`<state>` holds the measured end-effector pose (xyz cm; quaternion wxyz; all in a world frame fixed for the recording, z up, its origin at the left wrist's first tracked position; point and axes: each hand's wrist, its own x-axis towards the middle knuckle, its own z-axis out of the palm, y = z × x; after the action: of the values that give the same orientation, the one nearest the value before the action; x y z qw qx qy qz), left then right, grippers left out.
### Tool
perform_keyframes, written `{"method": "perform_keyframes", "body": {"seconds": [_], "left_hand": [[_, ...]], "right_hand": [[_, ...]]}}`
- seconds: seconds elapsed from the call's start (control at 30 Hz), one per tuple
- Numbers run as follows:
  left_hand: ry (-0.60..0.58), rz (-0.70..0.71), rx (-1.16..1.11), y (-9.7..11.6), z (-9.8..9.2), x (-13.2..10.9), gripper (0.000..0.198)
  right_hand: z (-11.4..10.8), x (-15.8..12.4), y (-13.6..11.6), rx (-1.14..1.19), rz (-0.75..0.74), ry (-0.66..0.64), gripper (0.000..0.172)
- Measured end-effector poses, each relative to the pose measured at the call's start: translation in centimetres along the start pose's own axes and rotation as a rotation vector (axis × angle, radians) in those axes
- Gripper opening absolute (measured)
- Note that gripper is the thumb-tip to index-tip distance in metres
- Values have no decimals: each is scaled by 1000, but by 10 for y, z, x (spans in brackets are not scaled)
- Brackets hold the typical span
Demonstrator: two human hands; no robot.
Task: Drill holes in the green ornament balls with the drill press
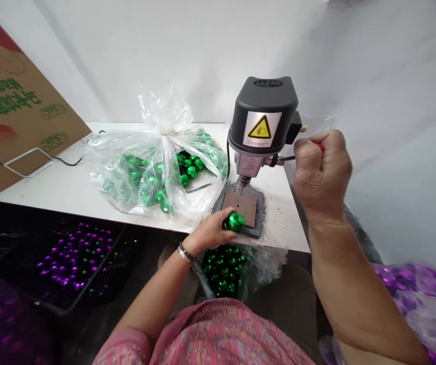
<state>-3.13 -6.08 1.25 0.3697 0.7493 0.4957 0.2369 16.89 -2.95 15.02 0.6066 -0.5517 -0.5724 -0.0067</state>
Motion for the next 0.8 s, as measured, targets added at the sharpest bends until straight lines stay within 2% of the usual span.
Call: {"method": "perform_keyframes", "body": {"seconds": [0.1,0.17,0.2,0.27,0.37,0.4,0.5,0.63,0.7,0.73,0.8], "left_hand": [[-191,57,-14,-3,-10,-28,74],[-189,14,-7,-8,-20,-33,76],[-135,-21,10,-11,-27,-30,72],[63,-96,86,-19,-45,-13,54],[374,-206,316,-36,-79,30,40],[417,-253,408,-42,-89,44,42],[426,-393,532,-60,-113,76,46],[370,-483,560,-79,-117,86,46],[356,-461,531,-82,-113,82,53],[363,-425,446,-81,-111,79,55],[380,-325,73,-76,-104,69,54]], "right_hand": [[0,-3,0,11,53,15,20],[0,-5,0,-1,76,32,22],[0,-5,0,-7,80,38,23],[1,-5,1,-13,80,38,25],[1,-5,2,-14,79,44,26],[1,-6,2,-17,79,49,25],[1,-7,2,-26,70,51,25],[0,-9,2,-25,42,40,26],[-1,-10,3,-14,36,29,26],[-1,-10,3,-5,37,22,26],[-2,-11,4,4,35,14,26]]}}
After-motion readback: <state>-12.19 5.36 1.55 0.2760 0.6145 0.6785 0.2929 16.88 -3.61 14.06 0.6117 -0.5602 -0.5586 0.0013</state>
